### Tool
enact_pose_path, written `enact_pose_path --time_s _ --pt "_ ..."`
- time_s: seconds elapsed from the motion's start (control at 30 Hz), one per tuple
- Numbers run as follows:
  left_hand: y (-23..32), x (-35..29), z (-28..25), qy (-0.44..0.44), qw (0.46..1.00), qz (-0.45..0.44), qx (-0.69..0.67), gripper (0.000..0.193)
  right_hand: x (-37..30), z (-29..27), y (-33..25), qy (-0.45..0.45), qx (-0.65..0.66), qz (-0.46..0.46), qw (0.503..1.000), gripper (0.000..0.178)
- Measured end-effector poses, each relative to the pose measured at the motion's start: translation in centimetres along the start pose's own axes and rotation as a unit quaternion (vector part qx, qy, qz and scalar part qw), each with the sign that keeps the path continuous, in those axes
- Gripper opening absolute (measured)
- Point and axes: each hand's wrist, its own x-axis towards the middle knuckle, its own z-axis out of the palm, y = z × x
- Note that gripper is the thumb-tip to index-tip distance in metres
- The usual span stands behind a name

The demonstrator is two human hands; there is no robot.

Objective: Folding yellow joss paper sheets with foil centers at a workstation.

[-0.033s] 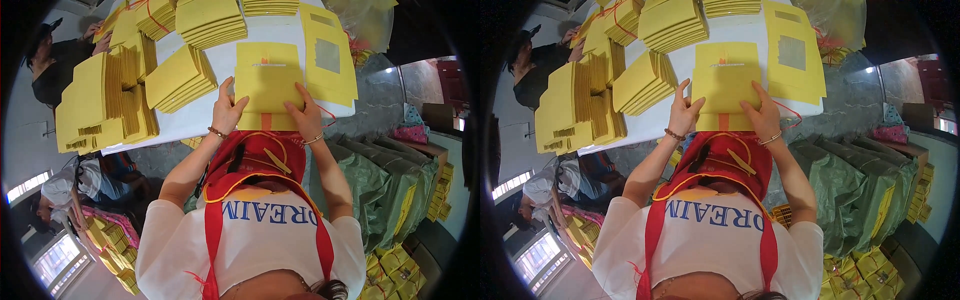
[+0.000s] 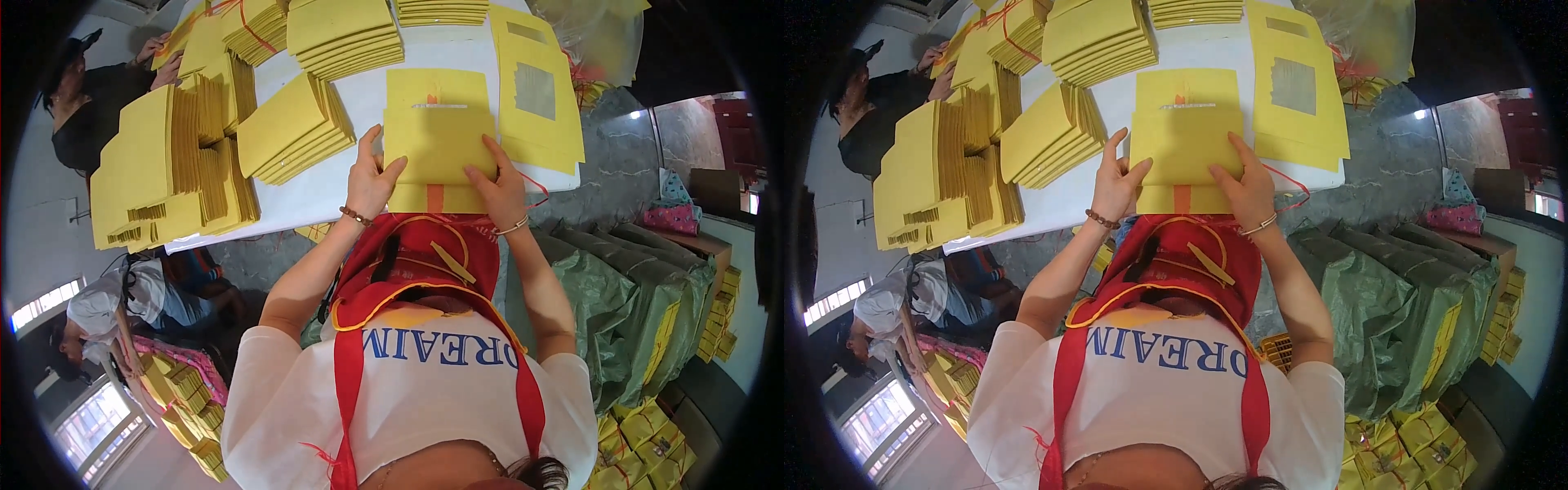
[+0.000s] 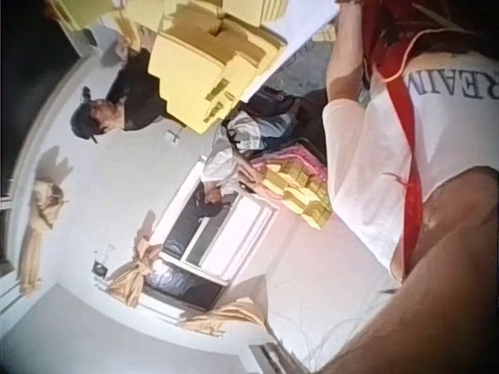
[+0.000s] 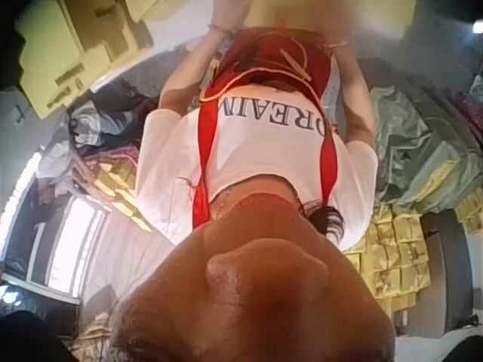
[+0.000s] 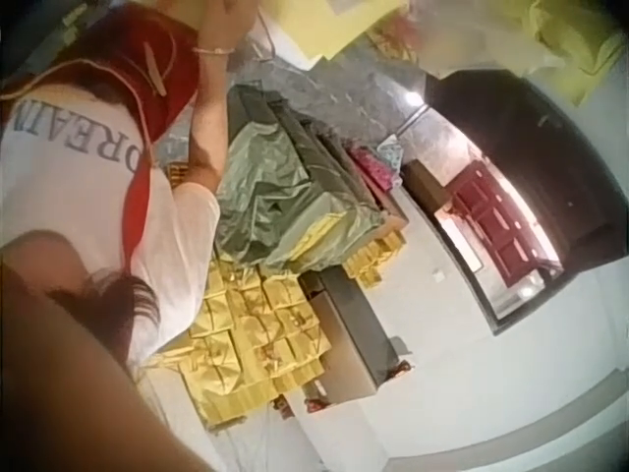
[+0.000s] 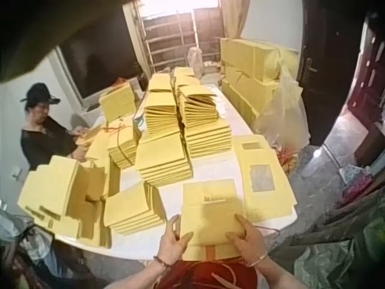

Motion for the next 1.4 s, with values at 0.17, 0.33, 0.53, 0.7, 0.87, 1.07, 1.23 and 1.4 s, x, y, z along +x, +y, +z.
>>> enact_pose_path --time_s 0.17,0.33,0.53,0.7,0.87,1.07,1.23,1.4 --pt "0.4 0.2 0.1 -0.003 1.0 0.006 0.017 0.061 0.1 0.1 0.1 0.016 -0.01 0.027 0.999 0.054" --pt "0.6 0.2 0.4 0.016 1.0 0.013 0.012 0.06 0.6 0.7 1.0 0.036 -0.01 0.015 0.999 0.053" --pt "-0.1 0.4 0.4 0.021 0.999 0.035 -0.011 0.056 1.1 0.5 0.5 0.028 -0.107 -0.015 0.994 0.054" --pt "1.9 0.0 0.0 0.034 0.984 0.071 0.158 0.046 1.2 0.7 1.3 0.036 -0.108 -0.009 0.993 0.054" --pt "4.3 -0.1 1.1 0.078 0.825 0.392 0.4 0.04 1.1 0.9 0.6 0.032 -0.118 -0.009 0.993 0.054" --pt "3.8 2.1 4.3 -0.032 0.794 0.42 0.439 0.051 1.1 0.8 0.9 0.047 -0.124 -0.021 0.991 0.053" --pt "1.8 2.6 4.5 -0.056 0.77 0.386 0.505 0.058 1.0 0.4 -0.4 0.035 -0.118 -0.006 0.992 0.053" --pt "2.1 2.5 4.6 -0.069 0.768 0.379 0.511 0.06 -2.1 0.7 -1.0 0.116 -0.304 -0.169 0.93 0.055"
